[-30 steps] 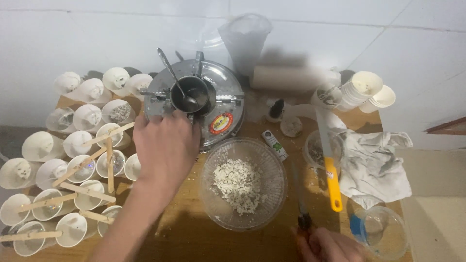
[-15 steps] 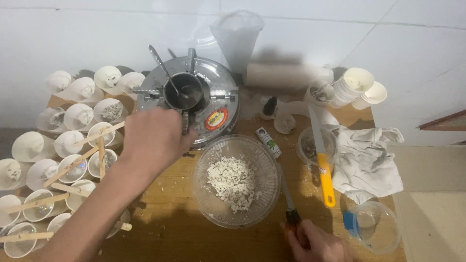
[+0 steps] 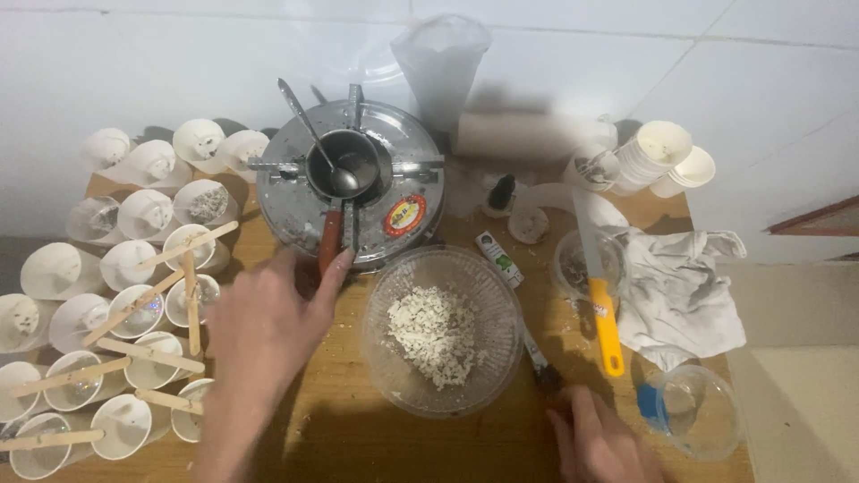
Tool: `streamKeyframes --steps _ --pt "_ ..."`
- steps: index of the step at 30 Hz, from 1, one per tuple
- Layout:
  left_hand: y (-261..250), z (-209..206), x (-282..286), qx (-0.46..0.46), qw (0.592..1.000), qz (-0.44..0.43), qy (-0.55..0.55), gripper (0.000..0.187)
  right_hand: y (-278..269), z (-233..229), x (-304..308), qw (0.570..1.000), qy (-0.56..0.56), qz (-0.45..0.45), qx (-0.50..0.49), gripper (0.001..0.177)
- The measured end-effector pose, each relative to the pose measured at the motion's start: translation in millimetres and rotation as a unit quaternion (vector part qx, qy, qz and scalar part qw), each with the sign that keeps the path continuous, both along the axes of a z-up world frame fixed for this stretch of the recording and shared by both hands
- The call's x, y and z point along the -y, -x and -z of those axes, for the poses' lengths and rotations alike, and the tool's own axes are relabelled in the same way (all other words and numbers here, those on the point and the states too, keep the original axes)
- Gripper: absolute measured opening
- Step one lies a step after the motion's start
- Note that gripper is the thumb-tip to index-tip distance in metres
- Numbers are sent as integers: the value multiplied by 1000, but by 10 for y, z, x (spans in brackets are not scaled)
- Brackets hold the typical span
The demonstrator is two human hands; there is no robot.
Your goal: Preparing and lighting a portable stove to melt wax for candle making
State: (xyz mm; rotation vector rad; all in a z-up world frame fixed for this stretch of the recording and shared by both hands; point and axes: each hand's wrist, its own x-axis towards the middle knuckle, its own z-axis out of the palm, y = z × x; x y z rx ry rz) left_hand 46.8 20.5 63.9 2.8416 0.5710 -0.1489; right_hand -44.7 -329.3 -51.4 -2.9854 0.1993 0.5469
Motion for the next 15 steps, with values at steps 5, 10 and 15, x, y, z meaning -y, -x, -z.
streamKeyframes --steps 5,10,15 --pt "27 78 -58 22 983 -29 179 60 -80 -272 -197 999 -20 -2 38 19" --pt "-68 154 -136 32 920 -28 390 61 -122 -419 -307 998 -38 7 44 18" --pt "-88 266 -142 98 798 -67 590 58 -127 -319 -331 992 91 14 86 21"
